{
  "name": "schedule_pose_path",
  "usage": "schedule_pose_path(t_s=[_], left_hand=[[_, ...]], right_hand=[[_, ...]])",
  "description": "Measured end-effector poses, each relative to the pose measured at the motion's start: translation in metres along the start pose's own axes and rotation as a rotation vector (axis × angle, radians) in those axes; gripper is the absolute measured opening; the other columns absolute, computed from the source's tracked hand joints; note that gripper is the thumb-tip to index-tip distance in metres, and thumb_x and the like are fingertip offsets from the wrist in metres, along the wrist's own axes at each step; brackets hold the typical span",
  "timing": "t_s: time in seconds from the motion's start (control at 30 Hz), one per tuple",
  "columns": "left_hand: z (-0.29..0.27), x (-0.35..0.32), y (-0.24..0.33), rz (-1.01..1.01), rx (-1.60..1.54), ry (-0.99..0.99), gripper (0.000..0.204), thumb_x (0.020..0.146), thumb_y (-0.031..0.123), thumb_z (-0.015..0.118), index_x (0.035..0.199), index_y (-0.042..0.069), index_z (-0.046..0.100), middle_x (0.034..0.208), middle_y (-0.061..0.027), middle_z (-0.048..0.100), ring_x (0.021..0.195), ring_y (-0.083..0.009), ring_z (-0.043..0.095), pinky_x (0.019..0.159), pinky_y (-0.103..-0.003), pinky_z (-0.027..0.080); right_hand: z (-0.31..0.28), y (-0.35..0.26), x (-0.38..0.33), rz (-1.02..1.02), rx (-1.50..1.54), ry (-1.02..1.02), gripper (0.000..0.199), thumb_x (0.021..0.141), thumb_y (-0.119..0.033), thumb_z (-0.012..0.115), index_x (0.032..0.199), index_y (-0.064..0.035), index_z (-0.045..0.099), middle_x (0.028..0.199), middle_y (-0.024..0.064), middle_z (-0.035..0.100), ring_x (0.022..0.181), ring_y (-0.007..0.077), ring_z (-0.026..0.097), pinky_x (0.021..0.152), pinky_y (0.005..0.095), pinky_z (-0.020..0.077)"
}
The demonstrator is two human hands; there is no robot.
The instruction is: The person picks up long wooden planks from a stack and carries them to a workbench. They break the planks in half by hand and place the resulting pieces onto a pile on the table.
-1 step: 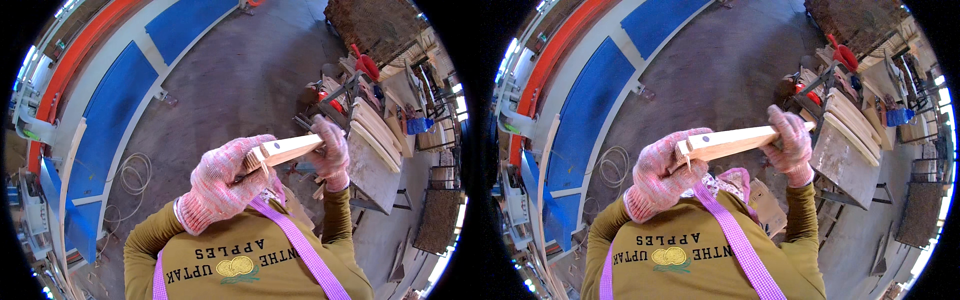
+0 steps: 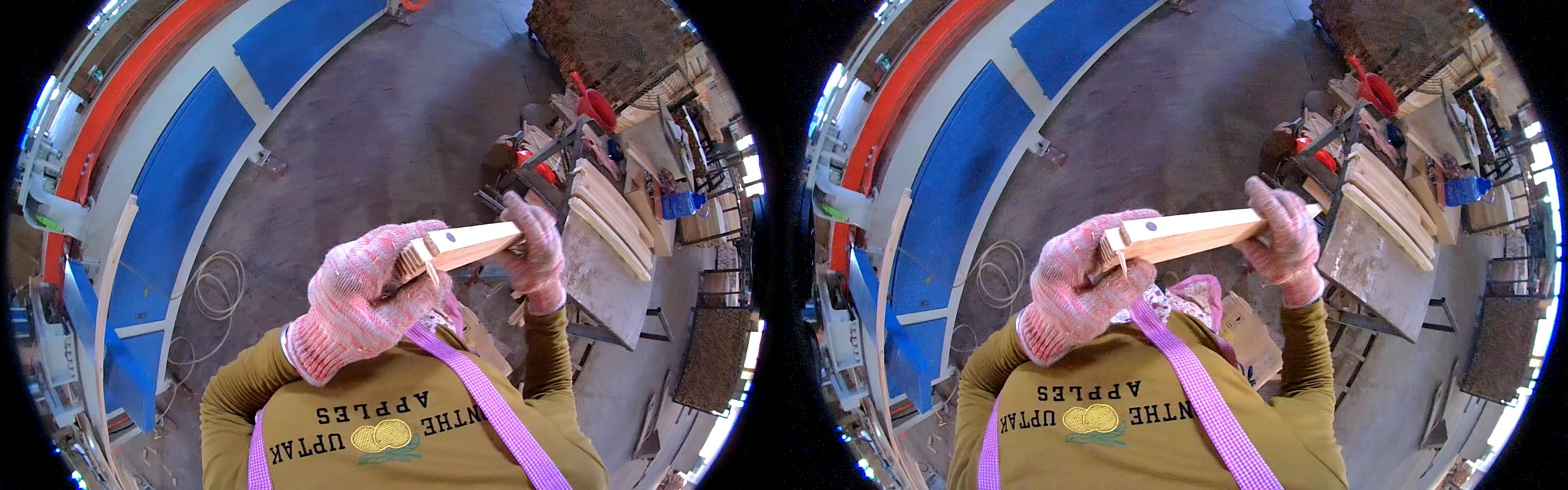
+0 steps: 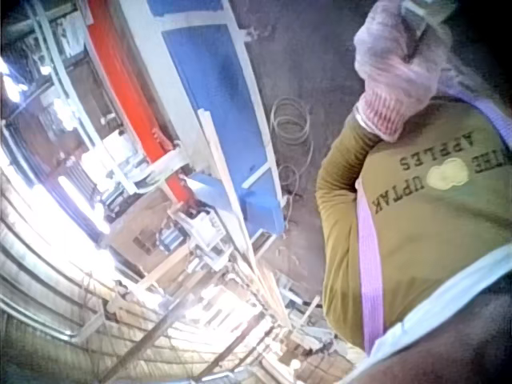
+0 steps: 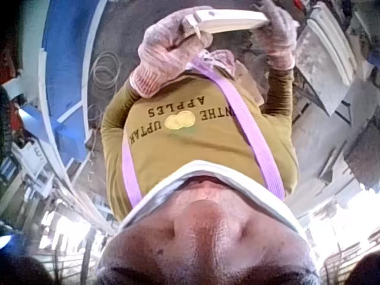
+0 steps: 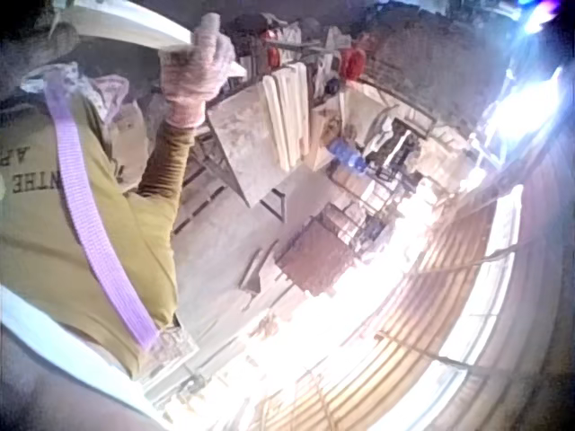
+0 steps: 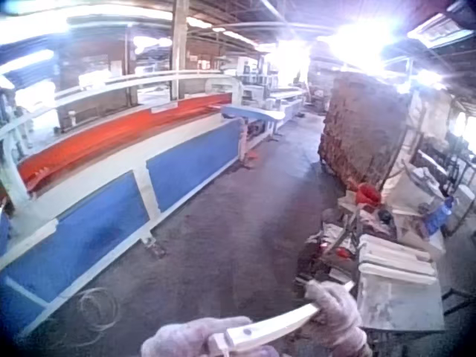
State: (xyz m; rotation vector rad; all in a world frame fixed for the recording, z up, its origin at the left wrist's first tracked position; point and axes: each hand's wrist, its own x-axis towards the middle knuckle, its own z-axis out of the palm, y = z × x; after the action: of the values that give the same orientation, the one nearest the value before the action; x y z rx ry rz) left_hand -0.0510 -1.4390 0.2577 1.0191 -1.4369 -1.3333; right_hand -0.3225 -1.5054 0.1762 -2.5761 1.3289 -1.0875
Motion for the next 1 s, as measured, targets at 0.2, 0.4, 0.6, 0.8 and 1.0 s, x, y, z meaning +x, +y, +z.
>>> schedule_pose_path(t_s=[0.2,0.4,0.6,0.8,1.0], left_hand=[[-0.009,0.033,-0.012,0.431,0.542,0.192,0.046,0.085,0.016,0.075,0.125,0.002,0.058,0.100,-0.0105,0.068,0.085,-0.0152,0.067,0.075,-0.026,0.054],[-0.010,0.074,-0.025,0.582,1.121,0.165,0.036,0.091,0.033,0.063,0.112,0.004,0.062,0.077,-0.0114,0.067,0.066,-0.0267,0.069,0.057,-0.035,0.054],[-0.007,0.099,-0.074,0.337,1.699,-0.287,0.031,0.093,0.032,0.052,0.074,0.010,0.061,0.067,-0.0107,0.064,0.057,-0.0290,0.064,0.053,-0.043,0.048],[0.035,0.126,-0.118,0.049,1.852,-0.783,0.030,0.089,0.033,0.053,0.077,0.013,0.071,0.073,-0.0118,0.070,0.069,-0.0296,0.070,0.060,-0.044,0.052],[0.070,0.133,-0.154,0.280,1.637,-0.725,0.031,0.086,0.034,0.054,0.069,0.011,0.068,0.071,-0.0120,0.069,0.064,-0.0304,0.068,0.059,-0.044,0.052]], right_hand=[[0.006,-0.001,-0.019,0.081,0.029,0.012,0.082,0.052,-0.020,0.085,0.128,-0.0074,0.057,0.085,0.0101,0.061,0.078,0.0309,0.060,0.070,0.0401,0.0494],[-0.012,-0.003,-0.035,0.297,-0.084,-0.180,0.075,0.054,-0.018,0.085,0.123,-0.0062,0.059,0.094,0.0147,0.065,0.086,0.0337,0.064,0.076,0.0437,0.0510],[-0.032,0.015,-0.046,0.395,-0.166,-0.563,0.059,0.071,-0.038,0.077,0.119,-0.0126,0.056,0.090,0.0122,0.066,0.086,0.0322,0.065,0.074,0.0444,0.0514],[-0.035,0.025,-0.060,0.614,-0.122,-0.889,0.054,0.078,-0.048,0.070,0.119,-0.0153,0.057,0.098,0.0127,0.067,0.096,0.0326,0.065,0.080,0.0448,0.0521],[-0.029,0.023,-0.071,0.904,0.068,-0.987,0.057,0.083,-0.047,0.065,0.125,-0.0095,0.054,0.115,0.0142,0.065,0.110,0.0336,0.062,0.089,0.0451,0.0510]])
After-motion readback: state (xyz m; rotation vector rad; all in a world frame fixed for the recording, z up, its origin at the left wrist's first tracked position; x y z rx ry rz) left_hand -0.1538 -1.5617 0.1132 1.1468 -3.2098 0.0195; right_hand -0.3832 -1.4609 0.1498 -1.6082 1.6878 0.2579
